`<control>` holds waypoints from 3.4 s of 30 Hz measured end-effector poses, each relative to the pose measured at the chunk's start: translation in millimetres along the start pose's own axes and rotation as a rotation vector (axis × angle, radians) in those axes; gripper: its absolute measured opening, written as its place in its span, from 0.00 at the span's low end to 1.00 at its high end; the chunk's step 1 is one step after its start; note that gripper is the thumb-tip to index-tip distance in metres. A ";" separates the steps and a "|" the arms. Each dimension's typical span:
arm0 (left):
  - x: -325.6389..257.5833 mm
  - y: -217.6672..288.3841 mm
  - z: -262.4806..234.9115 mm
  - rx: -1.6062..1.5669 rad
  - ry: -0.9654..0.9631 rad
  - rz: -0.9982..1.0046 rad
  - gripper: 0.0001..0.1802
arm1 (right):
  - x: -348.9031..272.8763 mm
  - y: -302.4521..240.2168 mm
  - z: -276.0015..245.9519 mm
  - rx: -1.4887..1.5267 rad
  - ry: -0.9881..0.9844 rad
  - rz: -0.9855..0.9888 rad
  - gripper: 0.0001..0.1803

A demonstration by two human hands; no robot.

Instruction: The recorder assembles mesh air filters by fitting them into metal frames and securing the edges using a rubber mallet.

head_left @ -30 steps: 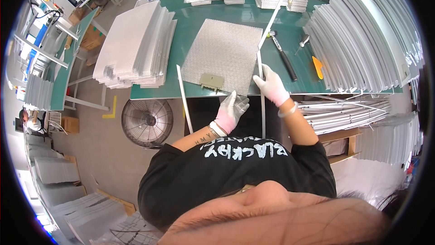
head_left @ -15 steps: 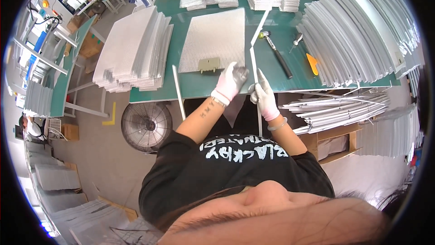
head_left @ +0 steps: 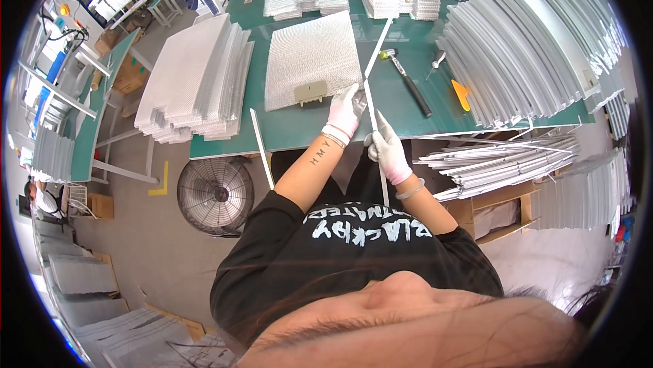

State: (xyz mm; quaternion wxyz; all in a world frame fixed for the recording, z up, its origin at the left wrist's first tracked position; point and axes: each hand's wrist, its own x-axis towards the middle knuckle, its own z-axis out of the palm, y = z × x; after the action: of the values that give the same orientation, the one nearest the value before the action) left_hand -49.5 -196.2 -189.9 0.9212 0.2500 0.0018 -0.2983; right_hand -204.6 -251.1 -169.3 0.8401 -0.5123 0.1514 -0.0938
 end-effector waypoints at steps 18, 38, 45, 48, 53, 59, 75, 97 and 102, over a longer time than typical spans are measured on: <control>-20.2 7.6 -11.5 -0.039 -0.157 -0.036 0.15 | 135.4 -57.1 21.2 -0.593 -0.135 -0.012 0.19; -146.1 192.9 -9.8 0.749 -0.003 0.390 0.25 | 76.1 -98.8 14.0 -0.185 -0.210 -0.073 0.08; -182.4 190.5 19.5 0.700 -0.183 0.495 0.26 | 37.4 -118.8 18.3 -0.140 -0.135 -0.239 0.07; -188.3 191.3 16.7 0.797 -0.149 0.584 0.28 | 23.0 -131.4 21.0 -0.116 -0.150 -0.265 0.08; -185.7 184.1 46.1 0.857 -0.236 0.835 0.27 | 27.5 -137.4 17.7 -0.101 -0.197 -0.334 0.11; -191.7 211.1 53.5 0.767 -0.100 0.827 0.26 | 24.4 -156.9 38.5 -0.131 -0.164 -0.443 0.15; -82.4 249.0 91.3 0.871 -0.214 0.934 0.11 | 76.4 -204.4 79.6 -0.426 0.156 -0.897 0.08; -54.9 279.6 58.5 1.125 -0.267 0.812 0.14 | 93.1 -222.9 66.9 -0.491 -0.139 -0.659 0.05; -45.8 251.7 84.6 0.787 -0.211 0.885 0.10 | 113.6 -204.5 62.3 -0.549 0.194 -0.807 0.09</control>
State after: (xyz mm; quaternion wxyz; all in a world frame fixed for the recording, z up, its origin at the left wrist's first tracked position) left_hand 39.0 -34.7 6.8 0.7913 0.5183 -0.3045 0.1118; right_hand -76.9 -328.3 21.4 0.5528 -0.7214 0.0376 -0.4155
